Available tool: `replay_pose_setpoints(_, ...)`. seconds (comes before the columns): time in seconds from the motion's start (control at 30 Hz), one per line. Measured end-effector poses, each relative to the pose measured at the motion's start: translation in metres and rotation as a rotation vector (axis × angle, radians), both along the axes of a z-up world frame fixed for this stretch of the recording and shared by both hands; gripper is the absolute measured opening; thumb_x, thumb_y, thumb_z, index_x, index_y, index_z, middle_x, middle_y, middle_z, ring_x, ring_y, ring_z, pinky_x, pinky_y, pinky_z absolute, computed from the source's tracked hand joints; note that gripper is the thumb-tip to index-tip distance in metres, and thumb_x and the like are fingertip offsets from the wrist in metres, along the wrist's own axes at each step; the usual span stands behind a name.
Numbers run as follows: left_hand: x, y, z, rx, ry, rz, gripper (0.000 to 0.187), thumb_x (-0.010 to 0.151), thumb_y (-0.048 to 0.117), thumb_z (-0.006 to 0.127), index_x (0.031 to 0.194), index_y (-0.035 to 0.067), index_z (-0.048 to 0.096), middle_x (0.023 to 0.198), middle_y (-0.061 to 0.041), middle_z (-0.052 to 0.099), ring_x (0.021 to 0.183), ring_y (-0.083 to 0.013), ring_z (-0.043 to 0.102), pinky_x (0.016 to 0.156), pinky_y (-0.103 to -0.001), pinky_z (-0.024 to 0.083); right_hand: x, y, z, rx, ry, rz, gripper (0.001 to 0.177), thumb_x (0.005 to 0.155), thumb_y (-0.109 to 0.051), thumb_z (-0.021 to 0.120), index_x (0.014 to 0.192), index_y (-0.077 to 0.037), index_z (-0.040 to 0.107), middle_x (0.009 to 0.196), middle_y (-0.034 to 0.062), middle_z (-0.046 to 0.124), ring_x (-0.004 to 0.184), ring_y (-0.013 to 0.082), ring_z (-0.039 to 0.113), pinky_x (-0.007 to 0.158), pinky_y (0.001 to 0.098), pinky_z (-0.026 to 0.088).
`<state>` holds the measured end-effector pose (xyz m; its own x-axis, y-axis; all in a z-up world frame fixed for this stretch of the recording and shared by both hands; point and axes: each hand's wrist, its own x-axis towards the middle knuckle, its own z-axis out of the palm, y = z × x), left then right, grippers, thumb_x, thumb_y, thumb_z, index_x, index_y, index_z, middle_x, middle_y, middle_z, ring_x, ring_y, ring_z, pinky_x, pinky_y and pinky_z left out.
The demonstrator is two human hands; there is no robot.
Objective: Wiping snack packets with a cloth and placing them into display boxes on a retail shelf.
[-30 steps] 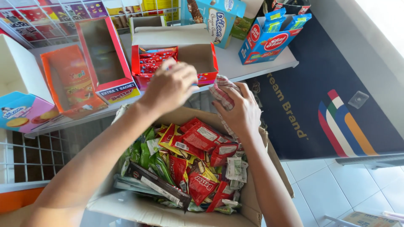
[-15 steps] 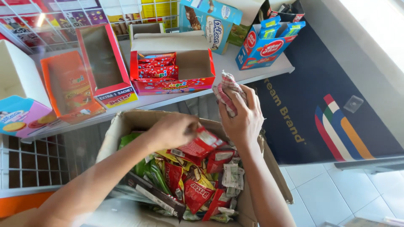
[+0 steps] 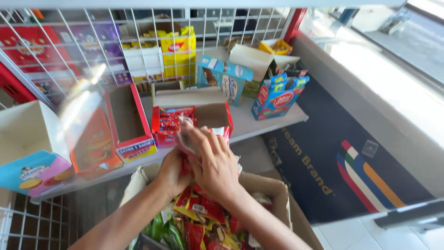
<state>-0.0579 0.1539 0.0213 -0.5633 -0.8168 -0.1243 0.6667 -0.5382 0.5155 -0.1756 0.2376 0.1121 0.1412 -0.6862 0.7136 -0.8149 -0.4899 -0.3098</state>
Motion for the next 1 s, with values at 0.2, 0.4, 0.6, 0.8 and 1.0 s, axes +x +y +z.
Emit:
replay_pose_setpoints(0.2,0.004,0.015,0.043,0.026,-0.158,-0.024,0.057,0.1,0.049,0.038,0.149,0.02,0.046,0.142,-0.007,0.058,0.129,-0.0266,0.055,0.105,-0.056,0.043,-0.033,-0.02,-0.025,0.058,-0.068,-0.139,0.037,0.09,-0.016,0.069,0.126,-0.014,0.064,0.124,0.0115,0.063,0.107,0.0363,0.064,0.086,0.0449,0.055)
replay_pose_setpoints(0.4,-0.004,0.02,0.043,-0.245,-0.006,-0.037,0.061,0.098,0.051,0.042,0.155,0.029,0.041,0.153,-0.002,0.052,0.138,-0.0245,0.05,0.112,-0.05,0.04,-0.027,0.001,-0.018,0.107,-0.118,-0.069,0.043,0.084,-0.018,0.072,0.125,-0.011,0.062,0.125,0.0157,0.061,0.108,0.0396,0.064,0.082,0.0466,0.055)
replay_pose_setpoints(0.6,0.001,0.02,0.039,-0.266,0.037,-0.058,0.064,0.103,0.052,0.043,0.162,0.027,0.037,0.152,-0.007,0.047,0.139,-0.0235,0.046,0.116,-0.047,0.034,-0.033,0.001,-0.018,0.094,-0.083,-0.033,0.048,0.081,-0.012,0.068,0.128,-0.014,0.061,0.129,0.0139,0.06,0.11,0.0398,0.065,0.084,0.0448,0.056)
replay_pose_setpoints(0.8,-0.008,0.022,0.044,-0.409,-0.061,-0.078,0.066,0.099,0.05,0.046,0.16,0.026,0.035,0.16,-0.005,0.047,0.145,-0.0195,0.045,0.121,-0.042,0.033,-0.059,-0.014,-0.038,0.096,-0.234,-0.11,0.044,0.086,-0.011,0.068,0.129,-0.013,0.061,0.13,0.0144,0.06,0.11,0.0406,0.065,0.084,0.0465,0.055)
replay_pose_setpoints(1.0,-0.025,0.024,0.035,-0.205,-0.126,-0.089,0.068,0.095,0.053,0.046,0.159,0.031,0.035,0.152,-0.007,0.051,0.134,-0.0239,0.05,0.11,-0.047,0.04,-0.047,0.007,-0.048,0.094,0.003,0.05,0.046,0.078,-0.016,0.074,0.122,-0.014,0.063,0.126,0.017,0.06,0.107,0.0399,0.064,0.08,0.0474,0.055)
